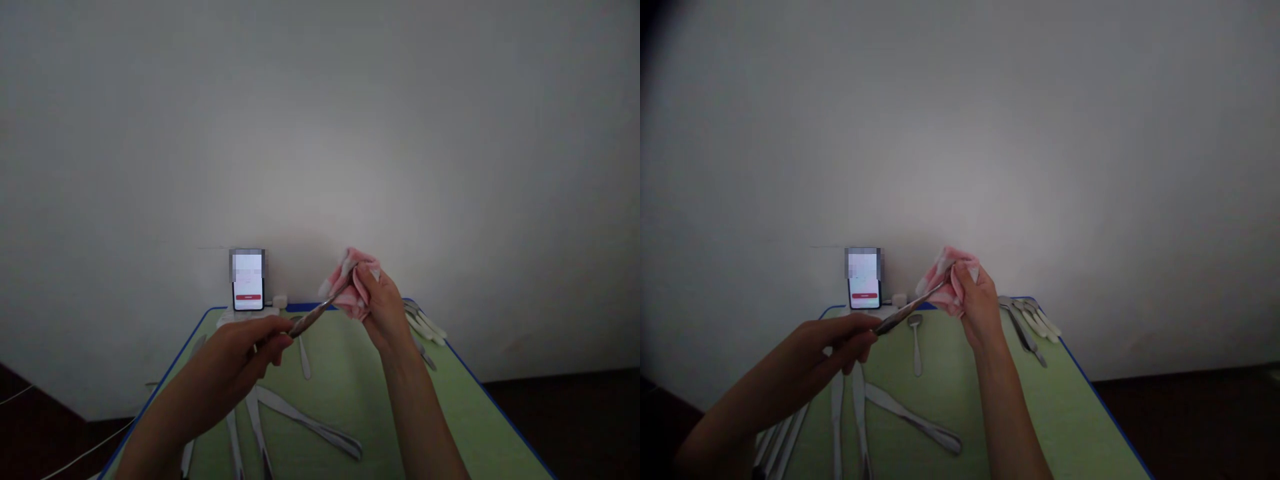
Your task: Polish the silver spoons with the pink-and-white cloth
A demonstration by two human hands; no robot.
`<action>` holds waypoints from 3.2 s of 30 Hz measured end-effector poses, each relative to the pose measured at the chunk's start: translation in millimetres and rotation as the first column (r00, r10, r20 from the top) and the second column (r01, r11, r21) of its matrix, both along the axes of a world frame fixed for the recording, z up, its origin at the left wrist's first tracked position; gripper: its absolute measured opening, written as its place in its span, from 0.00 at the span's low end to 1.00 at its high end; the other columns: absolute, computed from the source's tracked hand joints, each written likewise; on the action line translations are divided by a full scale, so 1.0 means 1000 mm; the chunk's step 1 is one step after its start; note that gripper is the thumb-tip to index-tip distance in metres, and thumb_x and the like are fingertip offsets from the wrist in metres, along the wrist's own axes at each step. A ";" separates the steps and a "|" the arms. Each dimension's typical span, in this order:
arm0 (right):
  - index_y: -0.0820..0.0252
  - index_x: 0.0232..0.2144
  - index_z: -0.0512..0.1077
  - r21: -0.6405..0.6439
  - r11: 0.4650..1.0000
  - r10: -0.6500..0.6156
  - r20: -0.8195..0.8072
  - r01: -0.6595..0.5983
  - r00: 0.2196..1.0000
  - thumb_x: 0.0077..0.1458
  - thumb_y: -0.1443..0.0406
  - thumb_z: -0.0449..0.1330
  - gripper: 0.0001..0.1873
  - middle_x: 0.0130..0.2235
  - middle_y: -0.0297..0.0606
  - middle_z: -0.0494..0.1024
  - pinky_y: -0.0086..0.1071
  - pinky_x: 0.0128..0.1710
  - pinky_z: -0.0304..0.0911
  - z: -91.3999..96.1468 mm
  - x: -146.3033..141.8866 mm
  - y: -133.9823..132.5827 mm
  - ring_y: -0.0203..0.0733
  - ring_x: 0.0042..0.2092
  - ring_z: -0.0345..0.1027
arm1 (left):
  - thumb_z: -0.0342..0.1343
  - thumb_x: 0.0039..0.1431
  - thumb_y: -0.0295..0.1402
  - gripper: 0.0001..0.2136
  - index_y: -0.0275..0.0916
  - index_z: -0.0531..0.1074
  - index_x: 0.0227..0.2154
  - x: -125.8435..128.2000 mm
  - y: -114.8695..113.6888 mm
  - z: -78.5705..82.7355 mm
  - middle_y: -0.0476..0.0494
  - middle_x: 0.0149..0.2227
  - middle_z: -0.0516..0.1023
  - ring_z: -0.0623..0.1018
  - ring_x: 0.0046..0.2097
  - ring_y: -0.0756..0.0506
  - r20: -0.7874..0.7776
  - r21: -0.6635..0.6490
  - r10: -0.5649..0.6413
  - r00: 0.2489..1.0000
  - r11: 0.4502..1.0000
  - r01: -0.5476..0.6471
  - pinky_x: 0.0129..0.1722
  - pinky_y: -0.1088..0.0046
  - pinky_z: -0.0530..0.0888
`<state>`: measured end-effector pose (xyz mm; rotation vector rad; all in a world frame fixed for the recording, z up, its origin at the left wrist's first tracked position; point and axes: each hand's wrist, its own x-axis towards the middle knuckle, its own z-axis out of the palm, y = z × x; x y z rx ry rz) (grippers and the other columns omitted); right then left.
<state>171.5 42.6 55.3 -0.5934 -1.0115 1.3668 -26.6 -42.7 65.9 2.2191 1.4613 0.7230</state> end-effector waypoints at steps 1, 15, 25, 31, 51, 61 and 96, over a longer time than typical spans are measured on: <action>0.57 0.39 0.69 -0.008 1.000 0.019 -0.019 -0.019 1.000 0.47 0.57 0.61 0.17 0.32 0.37 0.78 0.32 0.24 0.66 0.001 -0.001 0.000 0.43 0.31 0.72 | 0.43 0.62 0.37 0.11 0.41 0.70 0.36 0.000 -0.001 0.000 0.52 0.25 0.72 0.71 0.26 0.52 0.002 -0.022 -0.014 1.000 1.000 0.014 0.26 0.80 0.66; 0.59 0.39 0.69 -0.033 0.999 0.034 -0.093 -0.038 0.995 0.48 0.59 0.61 0.16 0.32 0.36 0.78 0.28 0.26 0.66 -0.003 -0.011 0.000 0.38 0.30 0.71 | 0.38 0.64 0.31 0.16 0.45 0.64 0.50 -0.003 0.001 -0.007 0.48 0.36 0.74 0.71 0.29 0.53 0.032 0.058 -0.063 0.997 0.996 0.061 0.32 0.78 0.70; 0.59 0.42 0.69 -0.039 0.996 0.073 -0.087 -0.077 0.994 0.49 0.60 0.60 0.17 0.30 0.36 0.78 0.28 0.24 0.66 -0.002 -0.013 -0.002 0.37 0.26 0.70 | 0.43 0.60 0.29 0.15 0.47 0.67 0.47 0.000 0.001 -0.008 0.48 0.41 0.76 0.74 0.38 0.50 -0.009 -0.036 -0.072 0.997 0.997 0.072 0.37 0.76 0.71; 0.59 0.40 0.69 -0.059 0.990 0.121 -0.081 -0.126 0.989 0.47 0.59 0.61 0.17 0.30 0.36 0.78 0.28 0.24 0.66 -0.002 -0.016 -0.005 0.37 0.27 0.70 | 0.44 0.60 0.30 0.15 0.48 0.69 0.47 0.002 0.001 -0.012 0.50 0.42 0.77 0.74 0.41 0.49 -0.031 -0.124 -0.089 0.996 0.989 0.085 0.41 0.74 0.70; 0.59 0.39 0.69 -0.050 0.986 0.158 -0.028 -0.160 0.987 0.46 0.55 0.62 0.20 0.27 0.34 0.76 0.25 0.19 0.58 -0.007 -0.018 -0.001 0.33 0.22 0.64 | 0.46 0.60 0.29 0.13 0.47 0.71 0.44 0.009 0.002 -0.015 0.51 0.41 0.78 0.75 0.42 0.50 -0.047 -0.152 -0.164 0.985 0.976 0.155 0.43 0.76 0.69; 0.59 0.39 0.70 -0.073 0.986 0.149 -0.009 -0.149 0.989 0.44 0.55 0.63 0.21 0.27 0.33 0.75 0.25 0.20 0.58 -0.008 -0.018 -0.002 0.33 0.24 0.65 | 0.45 0.60 0.29 0.13 0.47 0.71 0.44 0.012 0.001 -0.012 0.51 0.41 0.78 0.75 0.41 0.50 -0.058 -0.169 -0.168 0.984 0.973 0.156 0.42 0.77 0.69; 0.57 0.39 0.69 -0.010 0.985 0.172 0.092 -0.172 0.981 0.48 0.55 0.61 0.17 0.22 0.28 0.70 0.23 0.14 0.50 -0.012 -0.016 -0.002 0.28 0.17 0.54 | 0.46 0.58 0.28 0.14 0.46 0.71 0.44 0.015 0.001 -0.010 0.50 0.41 0.78 0.75 0.42 0.49 -0.067 -0.211 -0.174 0.982 0.965 0.157 0.43 0.76 0.69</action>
